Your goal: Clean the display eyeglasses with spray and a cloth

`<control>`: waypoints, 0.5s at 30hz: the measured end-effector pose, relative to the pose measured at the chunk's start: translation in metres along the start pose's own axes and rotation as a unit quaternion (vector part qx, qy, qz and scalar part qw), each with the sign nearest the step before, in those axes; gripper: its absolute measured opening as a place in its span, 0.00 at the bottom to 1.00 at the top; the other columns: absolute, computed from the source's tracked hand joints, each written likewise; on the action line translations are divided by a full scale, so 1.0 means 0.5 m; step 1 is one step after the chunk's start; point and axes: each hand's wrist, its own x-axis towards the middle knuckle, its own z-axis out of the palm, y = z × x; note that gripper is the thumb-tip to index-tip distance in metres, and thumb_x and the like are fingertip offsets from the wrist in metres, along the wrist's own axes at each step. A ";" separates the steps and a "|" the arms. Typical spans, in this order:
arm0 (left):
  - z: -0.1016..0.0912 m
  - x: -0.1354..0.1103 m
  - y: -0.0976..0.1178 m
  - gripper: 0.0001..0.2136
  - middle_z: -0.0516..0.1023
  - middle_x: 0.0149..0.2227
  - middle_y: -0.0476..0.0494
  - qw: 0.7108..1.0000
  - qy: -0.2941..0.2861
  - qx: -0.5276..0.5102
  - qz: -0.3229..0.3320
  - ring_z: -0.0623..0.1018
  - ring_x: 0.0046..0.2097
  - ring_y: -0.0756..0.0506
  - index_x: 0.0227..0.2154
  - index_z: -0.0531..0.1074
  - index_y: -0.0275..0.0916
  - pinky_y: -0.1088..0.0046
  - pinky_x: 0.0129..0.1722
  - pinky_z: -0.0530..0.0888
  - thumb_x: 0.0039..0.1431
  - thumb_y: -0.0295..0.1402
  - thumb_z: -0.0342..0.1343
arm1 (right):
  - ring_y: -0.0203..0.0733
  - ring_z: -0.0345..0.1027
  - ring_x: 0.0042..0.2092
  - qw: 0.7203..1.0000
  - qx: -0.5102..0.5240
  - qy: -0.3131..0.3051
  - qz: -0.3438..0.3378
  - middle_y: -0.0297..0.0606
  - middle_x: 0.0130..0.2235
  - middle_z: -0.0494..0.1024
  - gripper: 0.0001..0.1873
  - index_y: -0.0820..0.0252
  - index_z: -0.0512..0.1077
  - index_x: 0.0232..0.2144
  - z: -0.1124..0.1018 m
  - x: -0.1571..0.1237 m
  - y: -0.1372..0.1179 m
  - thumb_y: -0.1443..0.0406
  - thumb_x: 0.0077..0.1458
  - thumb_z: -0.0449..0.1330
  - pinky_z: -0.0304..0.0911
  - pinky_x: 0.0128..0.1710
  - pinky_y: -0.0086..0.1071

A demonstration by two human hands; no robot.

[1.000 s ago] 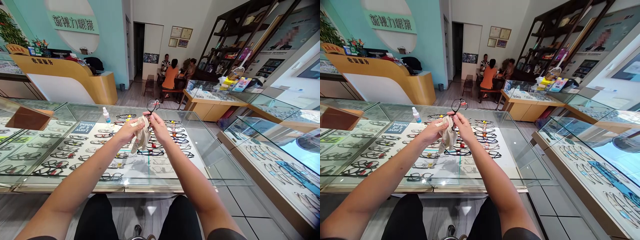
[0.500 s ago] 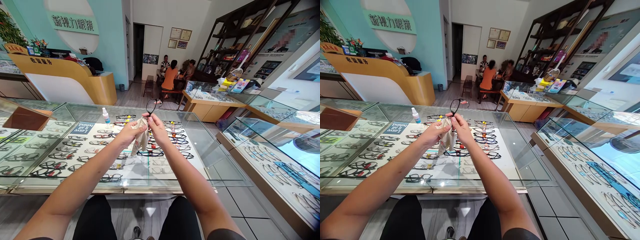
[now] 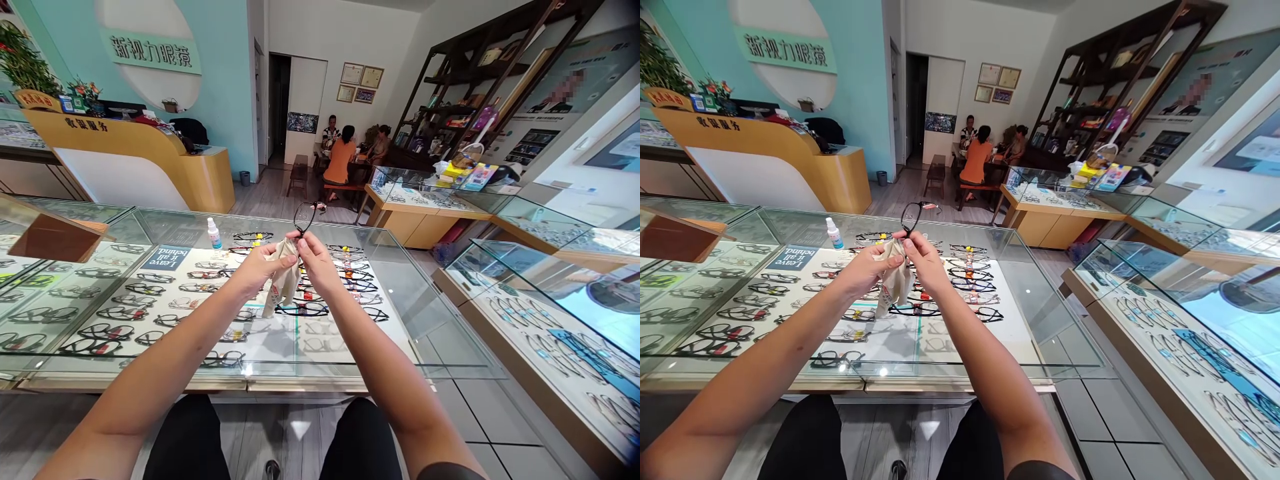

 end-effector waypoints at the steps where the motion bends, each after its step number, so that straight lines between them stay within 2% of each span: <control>1: -0.002 0.000 0.000 0.31 0.82 0.31 0.47 1.000 0.006 0.007 0.000 0.78 0.30 0.46 0.35 0.82 0.36 0.72 0.32 0.69 0.27 0.41 0.88 | 0.44 0.71 0.51 1.000 0.001 -0.002 -0.001 0.38 0.50 0.79 0.27 0.51 0.80 0.47 0.000 0.000 0.000 0.37 0.63 0.66 0.65 0.48 0.33; 4: -0.008 0.002 0.001 0.30 0.82 0.30 0.47 1.000 0.005 0.020 0.008 0.78 0.29 0.46 0.35 0.82 0.35 0.72 0.31 0.69 0.28 0.40 0.88 | 0.47 0.72 0.53 1.000 0.000 -0.004 0.007 0.38 0.51 0.80 0.28 0.50 0.79 0.48 0.002 -0.001 0.001 0.36 0.63 0.66 0.66 0.51 0.35; 8: -0.011 0.003 0.003 0.29 0.81 0.29 0.47 0.999 -0.030 0.013 0.011 0.78 0.28 0.47 0.35 0.81 0.35 0.72 0.31 0.69 0.32 0.42 0.88 | 0.45 0.72 0.47 1.000 0.004 -0.012 0.023 0.37 0.48 0.80 0.29 0.49 0.79 0.49 0.002 -0.003 0.004 0.36 0.63 0.65 0.67 0.48 0.35; 15: -0.009 0.002 0.010 0.28 0.79 0.28 0.49 0.996 -0.085 -0.008 0.006 0.78 0.28 0.48 0.35 0.79 0.35 0.72 0.33 0.71 0.37 0.43 0.87 | 0.42 0.69 0.43 1.000 0.017 -0.005 0.011 0.35 0.44 0.78 0.27 0.50 0.80 0.49 0.000 -0.002 0.005 0.38 0.63 0.66 0.66 0.47 0.34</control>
